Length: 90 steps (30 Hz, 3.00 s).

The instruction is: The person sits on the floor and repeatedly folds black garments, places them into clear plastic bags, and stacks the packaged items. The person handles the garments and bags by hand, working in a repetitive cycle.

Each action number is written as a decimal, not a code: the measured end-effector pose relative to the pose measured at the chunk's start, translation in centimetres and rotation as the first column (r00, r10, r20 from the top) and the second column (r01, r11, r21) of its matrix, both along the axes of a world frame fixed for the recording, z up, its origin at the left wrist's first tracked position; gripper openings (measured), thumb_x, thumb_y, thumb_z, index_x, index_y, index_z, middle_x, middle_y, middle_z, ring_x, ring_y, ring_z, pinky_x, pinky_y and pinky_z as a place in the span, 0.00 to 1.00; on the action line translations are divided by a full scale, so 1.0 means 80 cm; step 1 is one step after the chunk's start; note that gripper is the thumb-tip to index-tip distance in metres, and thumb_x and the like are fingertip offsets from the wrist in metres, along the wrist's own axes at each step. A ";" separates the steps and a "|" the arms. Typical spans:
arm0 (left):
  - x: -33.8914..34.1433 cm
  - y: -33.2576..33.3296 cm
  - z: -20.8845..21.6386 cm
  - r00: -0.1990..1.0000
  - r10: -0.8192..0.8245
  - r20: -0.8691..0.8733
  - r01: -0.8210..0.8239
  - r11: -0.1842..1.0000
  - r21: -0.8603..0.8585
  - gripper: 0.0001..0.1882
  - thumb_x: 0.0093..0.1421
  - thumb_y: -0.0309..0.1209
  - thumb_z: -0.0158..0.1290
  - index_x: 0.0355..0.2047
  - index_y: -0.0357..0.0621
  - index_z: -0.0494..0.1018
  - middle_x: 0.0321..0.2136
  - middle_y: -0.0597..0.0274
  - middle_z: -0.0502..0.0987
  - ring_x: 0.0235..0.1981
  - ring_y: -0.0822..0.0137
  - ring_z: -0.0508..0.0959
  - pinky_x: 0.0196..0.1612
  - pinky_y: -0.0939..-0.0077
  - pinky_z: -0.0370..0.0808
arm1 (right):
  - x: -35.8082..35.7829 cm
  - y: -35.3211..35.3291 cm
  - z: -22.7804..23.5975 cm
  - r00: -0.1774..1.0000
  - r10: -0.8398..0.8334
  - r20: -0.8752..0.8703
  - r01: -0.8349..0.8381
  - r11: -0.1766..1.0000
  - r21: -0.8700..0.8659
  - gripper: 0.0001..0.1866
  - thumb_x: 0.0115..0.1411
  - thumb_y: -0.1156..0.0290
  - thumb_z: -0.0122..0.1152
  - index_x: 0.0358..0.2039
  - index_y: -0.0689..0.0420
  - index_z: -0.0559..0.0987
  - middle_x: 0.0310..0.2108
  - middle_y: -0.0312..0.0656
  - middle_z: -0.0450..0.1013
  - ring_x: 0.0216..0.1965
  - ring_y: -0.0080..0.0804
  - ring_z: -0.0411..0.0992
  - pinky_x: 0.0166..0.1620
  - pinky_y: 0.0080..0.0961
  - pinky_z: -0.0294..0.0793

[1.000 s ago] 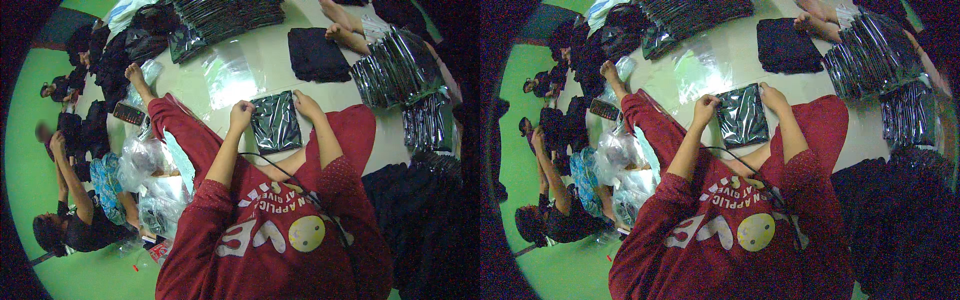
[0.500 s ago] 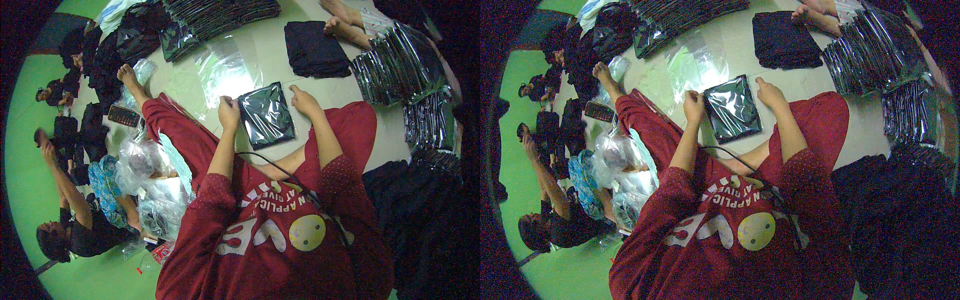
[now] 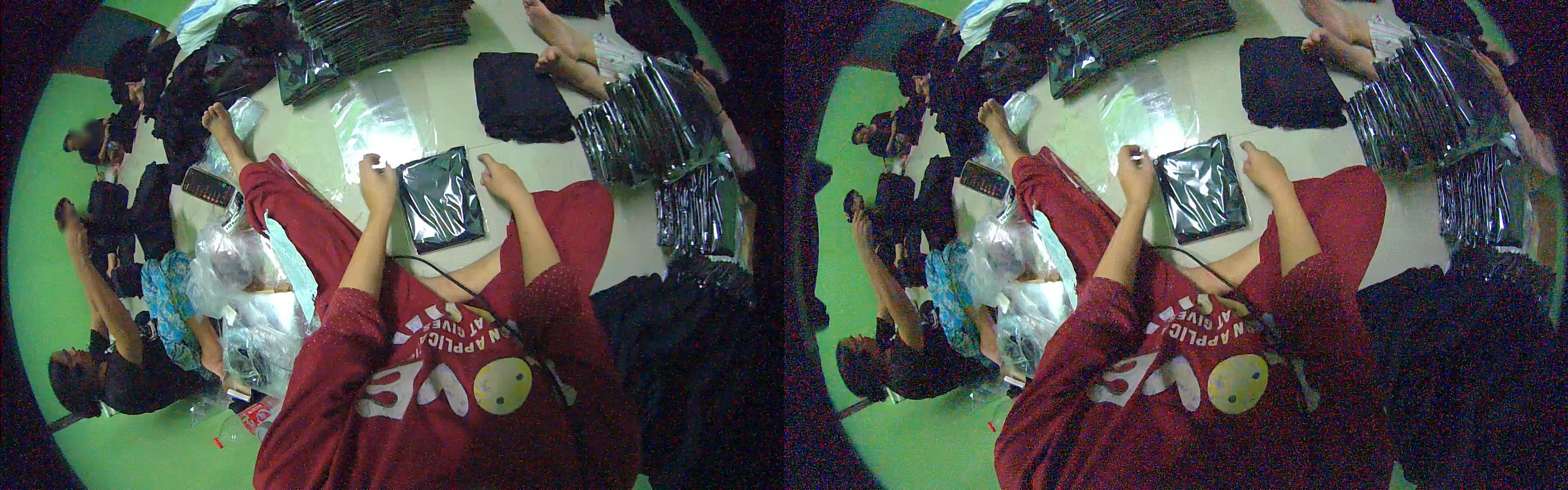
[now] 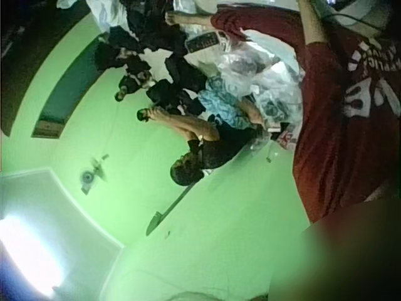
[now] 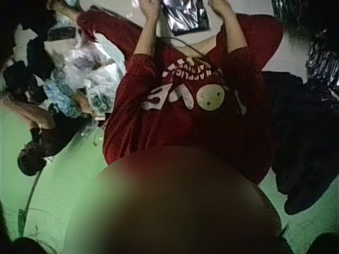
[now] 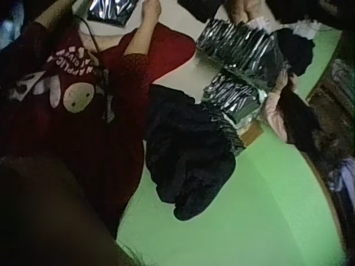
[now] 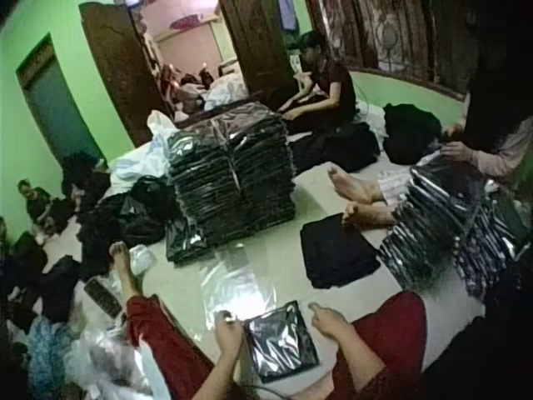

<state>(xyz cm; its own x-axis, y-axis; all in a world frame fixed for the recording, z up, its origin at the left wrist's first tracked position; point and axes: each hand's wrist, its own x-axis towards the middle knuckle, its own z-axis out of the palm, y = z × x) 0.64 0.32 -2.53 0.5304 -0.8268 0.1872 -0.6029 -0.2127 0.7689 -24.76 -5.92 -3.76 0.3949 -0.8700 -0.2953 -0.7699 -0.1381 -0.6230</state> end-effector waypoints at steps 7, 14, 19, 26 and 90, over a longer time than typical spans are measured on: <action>-0.049 -0.025 0.040 0.731 -0.558 0.392 0.331 0.793 0.511 0.27 0.44 0.48 0.55 0.38 0.39 0.70 0.33 0.49 0.73 0.37 0.54 0.73 0.39 0.62 0.70 | -0.001 0.002 0.001 1.000 -0.013 0.018 0.013 1.000 0.027 0.22 0.50 0.71 0.48 0.48 0.52 0.64 0.31 0.54 0.72 0.35 0.49 0.71 0.38 0.42 0.69; -0.029 -0.041 0.067 0.727 -0.632 -0.268 0.612 0.422 0.669 0.30 0.44 0.53 0.55 0.33 0.36 0.72 0.25 0.52 0.75 0.27 0.64 0.74 0.31 0.70 0.71 | 0.000 0.001 -0.005 0.999 -0.019 -0.026 0.017 0.998 -0.065 0.20 0.50 0.74 0.47 0.47 0.54 0.65 0.22 0.46 0.72 0.27 0.42 0.72 0.32 0.33 0.68; 0.007 -0.006 0.119 0.687 -0.548 -0.476 0.719 0.422 0.552 0.26 0.50 0.44 0.55 0.43 0.36 0.67 0.31 0.51 0.74 0.27 0.64 0.74 0.29 0.73 0.71 | 0.000 0.003 0.001 1.000 -0.016 0.015 0.016 0.999 -0.048 0.21 0.50 0.73 0.48 0.47 0.53 0.64 0.23 0.47 0.72 0.28 0.42 0.71 0.33 0.34 0.68; 0.161 -0.002 0.225 0.953 -0.228 -0.200 0.277 0.924 0.264 0.21 0.50 0.34 0.53 0.40 0.35 0.62 0.23 0.57 0.73 0.18 0.69 0.72 0.18 0.77 0.69 | 0.006 -0.001 0.017 0.999 -0.002 -0.049 0.000 0.999 -0.037 0.23 0.51 0.72 0.47 0.50 0.49 0.62 0.25 0.51 0.72 0.29 0.47 0.71 0.34 0.38 0.68; 0.056 -0.062 -0.011 0.868 -0.495 0.037 0.442 0.804 0.399 0.10 0.48 0.34 0.51 0.26 0.41 0.71 0.26 0.50 0.73 0.30 0.55 0.72 0.35 0.66 0.69 | 0.014 -0.001 0.010 0.991 -0.045 -0.129 0.032 0.995 -0.099 0.23 0.54 0.69 0.43 0.52 0.44 0.60 0.19 0.44 0.72 0.25 0.43 0.72 0.33 0.38 0.69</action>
